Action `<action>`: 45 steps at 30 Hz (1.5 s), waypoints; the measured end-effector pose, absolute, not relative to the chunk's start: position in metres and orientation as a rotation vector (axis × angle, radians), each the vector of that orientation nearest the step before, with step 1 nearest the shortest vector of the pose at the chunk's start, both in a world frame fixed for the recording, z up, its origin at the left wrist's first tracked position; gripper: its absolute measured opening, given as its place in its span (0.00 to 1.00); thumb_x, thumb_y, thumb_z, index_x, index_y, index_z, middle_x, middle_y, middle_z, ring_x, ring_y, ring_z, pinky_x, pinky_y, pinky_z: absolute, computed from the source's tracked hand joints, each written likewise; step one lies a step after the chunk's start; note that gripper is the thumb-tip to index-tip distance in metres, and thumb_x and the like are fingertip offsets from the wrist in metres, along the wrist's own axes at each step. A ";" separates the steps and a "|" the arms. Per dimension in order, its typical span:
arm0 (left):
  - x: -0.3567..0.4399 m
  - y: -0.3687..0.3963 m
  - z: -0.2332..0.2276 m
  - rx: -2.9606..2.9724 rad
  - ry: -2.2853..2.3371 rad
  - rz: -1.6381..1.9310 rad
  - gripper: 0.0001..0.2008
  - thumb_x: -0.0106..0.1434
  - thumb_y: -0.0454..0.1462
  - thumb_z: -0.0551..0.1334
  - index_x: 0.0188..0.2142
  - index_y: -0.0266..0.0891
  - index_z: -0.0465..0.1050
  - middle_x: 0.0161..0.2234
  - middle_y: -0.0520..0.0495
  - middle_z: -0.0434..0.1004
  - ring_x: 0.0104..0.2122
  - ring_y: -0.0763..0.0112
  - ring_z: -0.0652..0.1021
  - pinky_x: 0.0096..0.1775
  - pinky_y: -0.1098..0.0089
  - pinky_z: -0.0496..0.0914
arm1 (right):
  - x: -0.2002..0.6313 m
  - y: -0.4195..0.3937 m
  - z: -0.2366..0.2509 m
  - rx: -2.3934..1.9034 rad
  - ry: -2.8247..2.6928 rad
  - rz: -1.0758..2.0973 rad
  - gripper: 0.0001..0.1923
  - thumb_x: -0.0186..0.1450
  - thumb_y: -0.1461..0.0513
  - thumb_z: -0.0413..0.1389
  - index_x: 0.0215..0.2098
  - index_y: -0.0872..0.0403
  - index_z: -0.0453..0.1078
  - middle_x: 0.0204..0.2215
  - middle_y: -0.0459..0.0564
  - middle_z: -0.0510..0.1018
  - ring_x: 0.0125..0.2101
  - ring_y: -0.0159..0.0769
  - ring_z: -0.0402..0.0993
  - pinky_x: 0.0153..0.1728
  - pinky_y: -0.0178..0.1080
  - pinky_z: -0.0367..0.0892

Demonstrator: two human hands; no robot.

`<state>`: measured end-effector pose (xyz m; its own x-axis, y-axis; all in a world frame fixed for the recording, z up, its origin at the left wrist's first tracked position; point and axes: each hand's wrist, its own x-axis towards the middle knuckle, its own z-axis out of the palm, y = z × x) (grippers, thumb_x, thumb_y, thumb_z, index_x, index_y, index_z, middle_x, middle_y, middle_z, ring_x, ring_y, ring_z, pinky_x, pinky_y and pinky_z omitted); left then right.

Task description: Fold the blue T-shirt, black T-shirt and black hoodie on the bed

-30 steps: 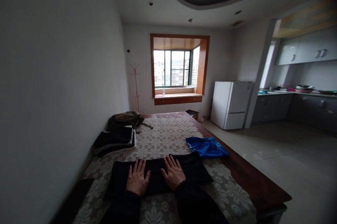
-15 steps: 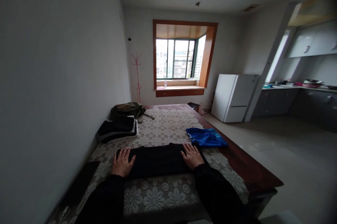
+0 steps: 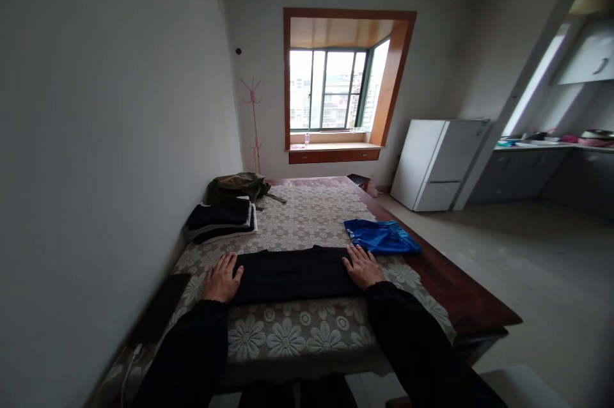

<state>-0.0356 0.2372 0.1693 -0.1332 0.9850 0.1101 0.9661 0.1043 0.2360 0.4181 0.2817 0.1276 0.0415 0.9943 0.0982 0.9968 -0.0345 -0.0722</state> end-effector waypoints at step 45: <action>-0.054 0.244 0.145 2.035 2.204 0.450 0.33 0.73 0.51 0.50 0.73 0.45 0.57 0.74 0.45 0.55 0.74 0.46 0.51 0.70 0.44 0.49 | 0.428 0.284 0.127 -2.111 -2.164 0.010 0.36 0.76 0.48 0.37 0.75 0.55 0.54 0.75 0.51 0.54 0.75 0.43 0.42 0.72 0.52 0.43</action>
